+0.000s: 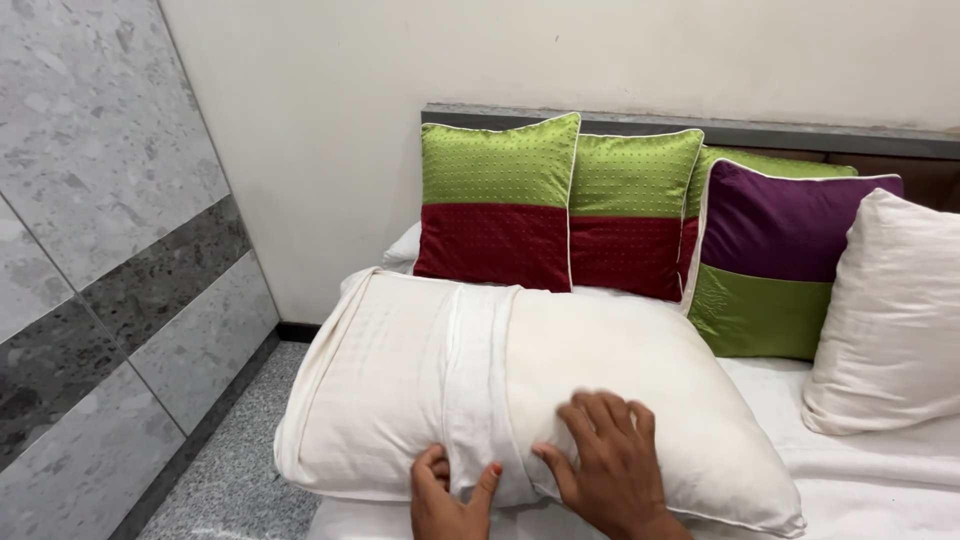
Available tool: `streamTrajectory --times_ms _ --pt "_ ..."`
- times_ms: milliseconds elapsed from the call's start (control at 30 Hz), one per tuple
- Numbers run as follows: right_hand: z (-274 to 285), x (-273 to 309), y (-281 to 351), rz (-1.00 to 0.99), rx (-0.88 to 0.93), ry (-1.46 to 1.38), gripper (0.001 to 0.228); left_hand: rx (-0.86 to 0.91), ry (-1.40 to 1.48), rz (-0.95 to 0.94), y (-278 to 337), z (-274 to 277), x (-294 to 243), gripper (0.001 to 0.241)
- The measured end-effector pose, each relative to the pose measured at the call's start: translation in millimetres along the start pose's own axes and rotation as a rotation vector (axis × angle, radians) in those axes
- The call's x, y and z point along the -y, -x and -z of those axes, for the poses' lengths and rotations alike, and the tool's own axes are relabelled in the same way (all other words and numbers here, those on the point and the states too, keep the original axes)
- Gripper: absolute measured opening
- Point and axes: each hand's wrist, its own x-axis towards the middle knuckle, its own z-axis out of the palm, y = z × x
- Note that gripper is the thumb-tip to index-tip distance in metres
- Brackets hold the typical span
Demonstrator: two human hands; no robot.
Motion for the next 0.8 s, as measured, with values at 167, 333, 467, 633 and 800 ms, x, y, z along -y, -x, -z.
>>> streamTrajectory --times_ms 167,333,467,633,800 --pt "-35 -5 -4 -0.011 -0.239 0.071 0.075 0.303 -0.176 0.118 5 -3 9 0.081" --pt "-50 -5 1 0.019 -0.306 0.161 0.073 0.544 -0.176 0.150 2 -13 19 0.058" --pt "-52 -5 0 0.018 -0.310 0.157 0.073 0.611 -0.365 0.172 5 0 -7 0.055" --pt "-52 -3 0 -0.009 -0.319 0.151 0.073 -0.226 -0.375 -0.408 44 -13 2 0.058" --pt "-52 -2 -1 0.006 -0.339 0.165 0.073 0.154 -0.270 -0.187 44 -27 -15 0.043"
